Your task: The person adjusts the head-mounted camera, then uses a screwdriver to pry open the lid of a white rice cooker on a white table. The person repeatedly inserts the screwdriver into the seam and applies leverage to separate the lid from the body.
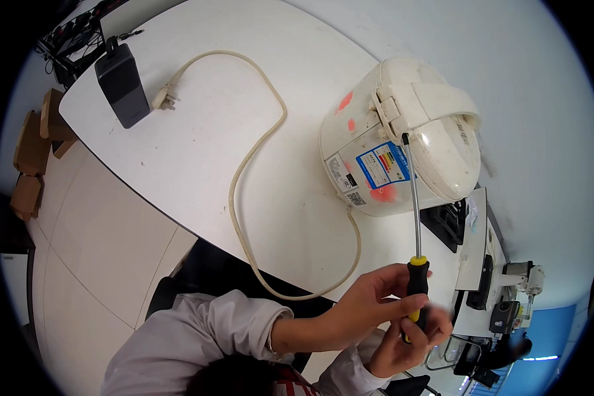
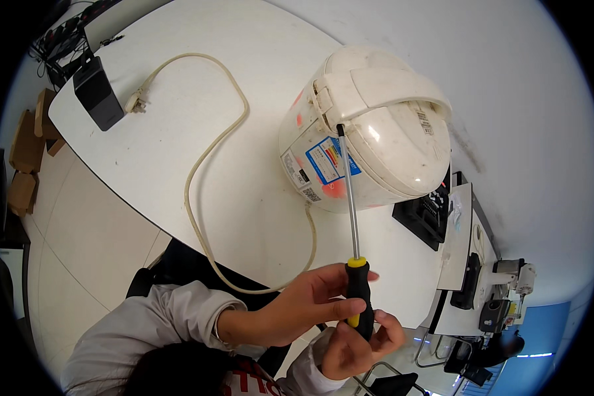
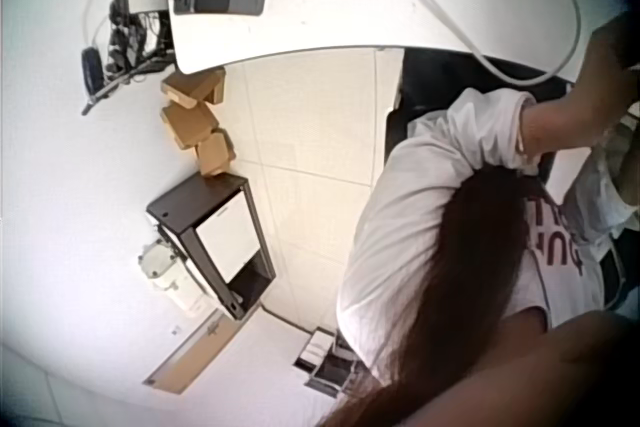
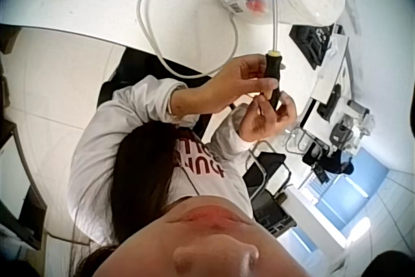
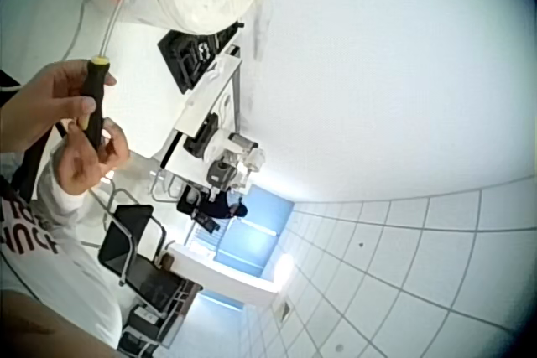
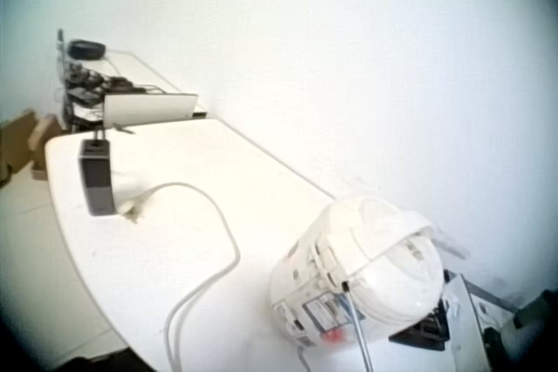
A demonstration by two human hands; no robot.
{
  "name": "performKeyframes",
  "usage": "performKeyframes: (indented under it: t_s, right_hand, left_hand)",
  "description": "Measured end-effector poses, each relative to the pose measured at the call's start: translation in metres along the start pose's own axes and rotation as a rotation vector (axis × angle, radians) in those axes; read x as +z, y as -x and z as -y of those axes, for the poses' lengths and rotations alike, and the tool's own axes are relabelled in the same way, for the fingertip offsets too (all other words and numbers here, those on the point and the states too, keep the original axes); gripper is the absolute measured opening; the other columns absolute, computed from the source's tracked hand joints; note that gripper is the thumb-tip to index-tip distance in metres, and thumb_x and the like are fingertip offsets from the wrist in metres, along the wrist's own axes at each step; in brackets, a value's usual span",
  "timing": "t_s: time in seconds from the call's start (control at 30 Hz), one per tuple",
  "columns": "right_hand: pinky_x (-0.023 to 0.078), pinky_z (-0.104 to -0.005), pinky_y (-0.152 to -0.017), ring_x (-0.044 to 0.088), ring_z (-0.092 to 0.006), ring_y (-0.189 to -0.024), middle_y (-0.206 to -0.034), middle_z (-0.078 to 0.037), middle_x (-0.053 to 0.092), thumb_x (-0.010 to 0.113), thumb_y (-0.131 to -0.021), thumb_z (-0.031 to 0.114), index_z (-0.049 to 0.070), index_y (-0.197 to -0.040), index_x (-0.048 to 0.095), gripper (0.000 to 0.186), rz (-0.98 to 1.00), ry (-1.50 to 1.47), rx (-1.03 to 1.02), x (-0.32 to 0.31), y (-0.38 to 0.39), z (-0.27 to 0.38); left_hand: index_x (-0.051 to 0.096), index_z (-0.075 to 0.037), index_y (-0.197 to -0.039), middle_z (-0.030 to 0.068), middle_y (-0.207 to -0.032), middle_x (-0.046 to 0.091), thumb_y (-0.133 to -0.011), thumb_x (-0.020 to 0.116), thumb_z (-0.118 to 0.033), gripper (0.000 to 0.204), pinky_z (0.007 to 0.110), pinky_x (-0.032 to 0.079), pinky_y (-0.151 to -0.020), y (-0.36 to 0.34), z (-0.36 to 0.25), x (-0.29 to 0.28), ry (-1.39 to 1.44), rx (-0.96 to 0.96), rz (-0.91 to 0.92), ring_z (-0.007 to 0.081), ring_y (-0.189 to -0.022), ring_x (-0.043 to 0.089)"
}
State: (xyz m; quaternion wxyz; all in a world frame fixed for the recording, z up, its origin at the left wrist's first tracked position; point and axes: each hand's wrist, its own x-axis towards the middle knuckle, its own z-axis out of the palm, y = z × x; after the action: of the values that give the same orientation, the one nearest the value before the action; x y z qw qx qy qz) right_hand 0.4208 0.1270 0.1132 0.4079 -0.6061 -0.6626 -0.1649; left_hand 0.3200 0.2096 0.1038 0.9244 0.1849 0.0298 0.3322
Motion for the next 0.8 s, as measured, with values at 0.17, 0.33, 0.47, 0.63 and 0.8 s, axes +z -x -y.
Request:
performKeyframes:
  t_s: [0.17,0.33,0.47,0.63,0.8]
  right_hand:
    - [0.041,-0.0248,-0.057,0.051,-0.0201,-0.075,-0.101,-0.017,0.047,0.049,-0.083,0.033,0.005,-0.113,0.043,0.041,-0.294,-0.169,0.309,0.022,-0.010,0.014]
    - [0.035,-0.0195,-0.042,0.045,-0.0109,-0.047,-0.084,-0.012,0.053,0.040,-0.084,0.053,-0.003,-0.115,0.038,0.064,-0.040,-0.405,0.588,0.007,-0.004,0.015]
    - [0.037,-0.0199,-0.044,0.047,-0.0132,-0.054,-0.096,-0.014,0.045,0.050,-0.085,0.029,0.002,-0.114,0.041,0.041,-0.171,-0.385,0.449,0.011,0.010,0.002]
    - [0.043,-0.0222,-0.050,0.050,-0.0202,-0.076,-0.104,-0.015,0.038,0.052,-0.073,0.001,0.012,-0.112,0.044,0.042,-0.037,-0.183,0.177,0.002,0.007,-0.007]
    - [0.042,-0.0218,-0.050,0.051,-0.0190,-0.070,-0.103,-0.017,0.043,0.053,-0.077,0.017,0.011,-0.116,0.042,0.041,-0.236,-0.315,0.322,0.016,-0.008,0.010]
  left_hand:
    - [0.036,0.001,-0.121,0.0108,-0.106,0.055,-0.081,0.062,-0.016,0.050,0.025,0.042,-0.083,0.002,0.000,0.001,0.068,0.049,-0.019,0.0132,-0.095,0.052]
    - [0.036,0.001,-0.121,0.0109,-0.110,0.054,-0.085,0.055,-0.013,0.043,0.025,0.043,-0.080,0.000,0.007,-0.006,0.069,0.077,0.002,0.0127,-0.096,0.052]
    - [0.038,-0.001,-0.122,0.0064,-0.110,0.052,-0.086,0.053,-0.018,0.042,0.023,0.042,-0.076,0.001,0.002,-0.002,0.067,0.018,0.078,0.0104,-0.094,0.049]
    - [0.040,-0.001,-0.121,0.0052,-0.102,0.051,-0.083,0.058,-0.020,0.046,0.022,0.041,-0.078,-0.005,0.000,-0.003,-0.090,0.055,0.006,0.0096,-0.092,0.048]
    - [0.039,0.001,-0.119,0.0122,-0.112,0.053,-0.083,0.058,-0.013,0.043,0.027,0.040,-0.090,-0.007,-0.004,-0.004,-0.008,0.076,0.028,0.0144,-0.104,0.050]
